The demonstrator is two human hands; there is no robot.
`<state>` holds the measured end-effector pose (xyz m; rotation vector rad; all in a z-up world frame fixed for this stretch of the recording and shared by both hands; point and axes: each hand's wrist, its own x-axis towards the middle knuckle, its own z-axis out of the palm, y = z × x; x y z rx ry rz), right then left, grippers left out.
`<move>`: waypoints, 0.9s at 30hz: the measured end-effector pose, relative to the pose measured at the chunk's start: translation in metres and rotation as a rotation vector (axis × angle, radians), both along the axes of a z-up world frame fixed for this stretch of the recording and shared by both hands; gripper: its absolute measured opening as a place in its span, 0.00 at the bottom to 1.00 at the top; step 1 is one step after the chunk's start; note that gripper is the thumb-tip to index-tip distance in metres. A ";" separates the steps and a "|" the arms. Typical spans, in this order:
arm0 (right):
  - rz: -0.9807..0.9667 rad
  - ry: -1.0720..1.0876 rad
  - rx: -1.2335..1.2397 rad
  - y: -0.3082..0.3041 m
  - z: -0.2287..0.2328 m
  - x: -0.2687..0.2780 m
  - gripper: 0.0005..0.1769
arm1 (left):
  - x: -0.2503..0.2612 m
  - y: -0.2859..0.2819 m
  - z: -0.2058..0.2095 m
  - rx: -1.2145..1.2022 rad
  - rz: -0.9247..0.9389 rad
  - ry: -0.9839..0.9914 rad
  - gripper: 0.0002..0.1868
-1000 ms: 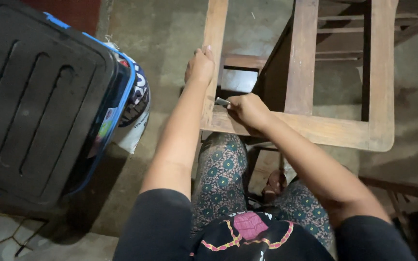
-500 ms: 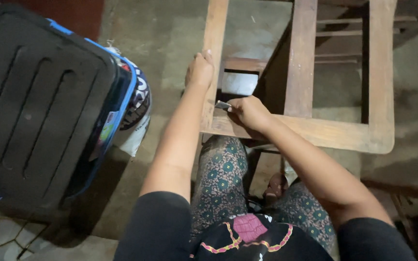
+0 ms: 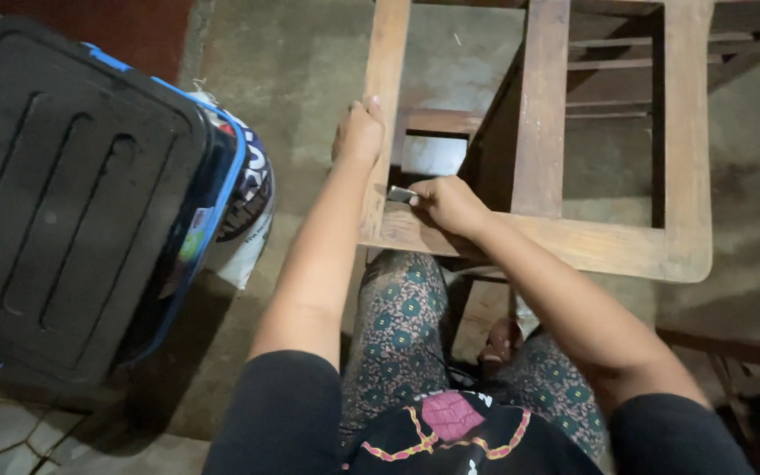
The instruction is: The person sands the wooden frame of a chair by hand using a piece of sandpaper.
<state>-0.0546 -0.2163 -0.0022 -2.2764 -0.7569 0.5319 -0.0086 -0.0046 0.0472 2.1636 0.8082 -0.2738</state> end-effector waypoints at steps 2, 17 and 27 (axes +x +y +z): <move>0.042 -0.087 -0.162 -0.012 0.040 -0.012 0.11 | -0.007 0.001 0.010 -0.010 -0.009 -0.028 0.37; 0.028 -0.086 -0.243 -0.031 0.067 -0.026 0.11 | -0.015 -0.007 0.019 -0.018 0.024 -0.049 0.37; 0.076 -0.069 -0.143 0.010 0.012 -0.006 0.09 | -0.013 -0.005 0.018 -0.009 0.030 -0.027 0.38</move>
